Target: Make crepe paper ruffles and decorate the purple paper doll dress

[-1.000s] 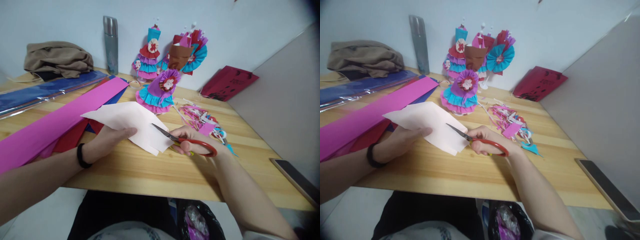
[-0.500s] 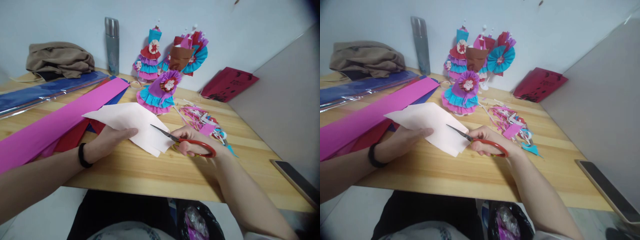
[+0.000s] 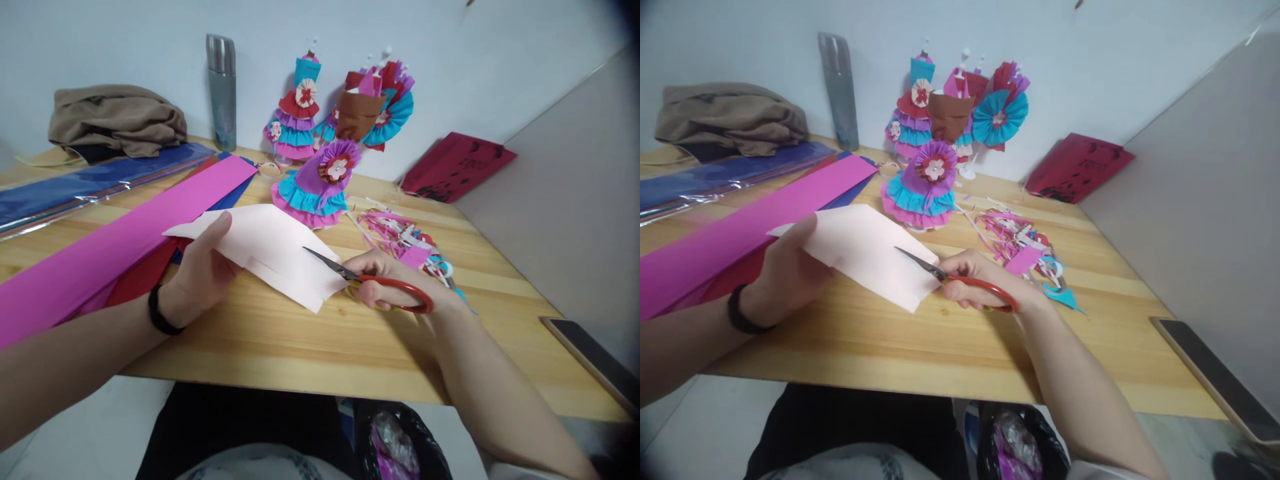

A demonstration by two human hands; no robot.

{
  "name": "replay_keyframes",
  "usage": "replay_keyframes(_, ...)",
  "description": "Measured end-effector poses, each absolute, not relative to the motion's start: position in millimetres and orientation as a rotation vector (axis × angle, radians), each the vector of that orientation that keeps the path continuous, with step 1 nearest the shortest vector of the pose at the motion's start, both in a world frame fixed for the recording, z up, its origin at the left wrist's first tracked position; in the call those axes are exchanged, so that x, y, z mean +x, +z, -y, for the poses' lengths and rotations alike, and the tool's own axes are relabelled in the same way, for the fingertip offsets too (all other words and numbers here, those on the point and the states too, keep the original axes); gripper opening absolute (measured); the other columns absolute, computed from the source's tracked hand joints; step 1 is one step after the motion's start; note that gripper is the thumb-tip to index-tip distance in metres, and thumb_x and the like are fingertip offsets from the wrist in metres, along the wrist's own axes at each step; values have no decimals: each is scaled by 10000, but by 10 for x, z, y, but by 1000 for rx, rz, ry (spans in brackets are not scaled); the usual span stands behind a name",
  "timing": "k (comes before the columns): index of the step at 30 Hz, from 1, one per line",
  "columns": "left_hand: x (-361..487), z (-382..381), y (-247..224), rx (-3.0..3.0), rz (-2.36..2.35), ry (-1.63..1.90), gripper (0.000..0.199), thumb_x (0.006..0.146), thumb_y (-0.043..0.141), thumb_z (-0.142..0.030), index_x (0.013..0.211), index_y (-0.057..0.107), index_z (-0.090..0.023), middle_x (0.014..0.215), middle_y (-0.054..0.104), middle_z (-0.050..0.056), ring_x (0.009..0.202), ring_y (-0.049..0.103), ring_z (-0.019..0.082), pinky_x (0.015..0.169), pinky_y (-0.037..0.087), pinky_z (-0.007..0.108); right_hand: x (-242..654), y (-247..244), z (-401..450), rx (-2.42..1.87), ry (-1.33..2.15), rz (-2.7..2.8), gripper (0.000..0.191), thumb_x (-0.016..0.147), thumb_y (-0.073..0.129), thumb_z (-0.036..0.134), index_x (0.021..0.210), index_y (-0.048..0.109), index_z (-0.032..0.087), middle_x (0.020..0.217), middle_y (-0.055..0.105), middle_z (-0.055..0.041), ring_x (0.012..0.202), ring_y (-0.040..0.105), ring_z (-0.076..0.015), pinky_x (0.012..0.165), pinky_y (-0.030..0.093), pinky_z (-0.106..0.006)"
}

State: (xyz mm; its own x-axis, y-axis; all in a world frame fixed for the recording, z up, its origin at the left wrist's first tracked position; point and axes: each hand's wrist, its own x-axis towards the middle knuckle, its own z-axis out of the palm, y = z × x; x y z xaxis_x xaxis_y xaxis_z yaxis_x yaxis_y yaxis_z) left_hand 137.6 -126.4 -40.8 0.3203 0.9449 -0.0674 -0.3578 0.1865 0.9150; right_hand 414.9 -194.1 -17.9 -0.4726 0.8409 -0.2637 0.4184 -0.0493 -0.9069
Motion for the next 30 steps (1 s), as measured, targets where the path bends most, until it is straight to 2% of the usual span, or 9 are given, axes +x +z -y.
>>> replay_keyframes(5, 1411, 1225, -448, 928, -809, 1112, 341, 758, 743, -369, 1049, 698, -196, 1239, 732, 69, 1286, 605, 309, 987, 572, 397, 4189, -194, 1944, -1289, 1564, 1889, 530, 839, 655, 647, 901, 673, 121, 553, 483, 56, 418, 357, -49, 382, 239, -192)
replay_keyframes(9, 1389, 1255, -465, 1005, -845, 1223, 337, 731, 782, -386, 1000, 683, -208, 1205, 741, 46, 1294, 601, 299, 1051, 541, 399, 4193, -163, 1939, -1232, 1539, 1966, 700, 778, 629, 804, 905, 681, 117, 612, 463, 47, 508, 345, -63, 461, 245, -225)
replay_keyframes(11, 1368, 1272, -463, 1012, -821, 1207, 344, 732, 795, -405, 991, 686, -207, 1166, 752, 43, 1266, 623, 297, 1063, 534, 403, 4194, -154, 1930, -1199, 1521, 2001, 724, 744, 630, 838, 863, 667, 126, 655, 473, 36, 552, 360, -73, 496, 257, -235)
replay_keyframes(13, 1353, 1280, -453, 1013, -810, 1178, 349, 721, 813, -410, 983, 701, -208, 1130, 761, 43, 1238, 641, 305, 1055, 537, 415, 4203, -159, 1919, -1188, 1544, 2003, 642, 771, 659, 777, 837, 649, 139, 677, 475, 32, 569, 368, -77, 503, 268, -234)
replay_keyframes(16, 1353, 1273, -433, 1008, -838, 1152, 339, 692, 826, -412, 951, 717, -222, 1080, 773, 42, 1217, 653, 323, 1011, 556, 434, 4224, -184, 1908, -1200, 1621, 1956, 437, 808, 714, 587, 829, 638, 157, 687, 496, 31, 566, 388, -75, 491, 291, -218)
replay_keyframes(20, 1376, 1255, -415, 993, -784, 1114, 358, 693, 798, -418, 987, 719, -228, 1093, 773, 49, 1195, 665, 326, 956, 576, 431, 4227, -198, 1907, -1230, 1669, 1894, 243, 786, 704, 397, 815, 638, 165, 663, 516, 29, 543, 408, -75, 472, 307, -211)
replay_keyframes(26, 1387, 1265, -404, 924, -752, 1082, 341, 698, 803, -344, 995, 716, -199, 1043, 780, 50, 1137, 691, 317, 884, 591, 376, 4187, -194, 1902, -1246, 1684, 1878, 149, 750, 659, 296, 812, 636, 163, 673, 551, 24, 525, 427, -74, 462, 313, -211)
replay_keyframes(30, 1390, 1259, -412, 901, -719, 1077, 304, 697, 810, -317, 959, 716, -194, 1001, 781, 44, 1081, 711, 301, 851, 593, 355, 4189, -208, 1897, -1226, 1688, 1907, 232, 792, 686, 382, 848, 635, 163, 686, 562, 15, 552, 444, -84, 493, 339, -217)
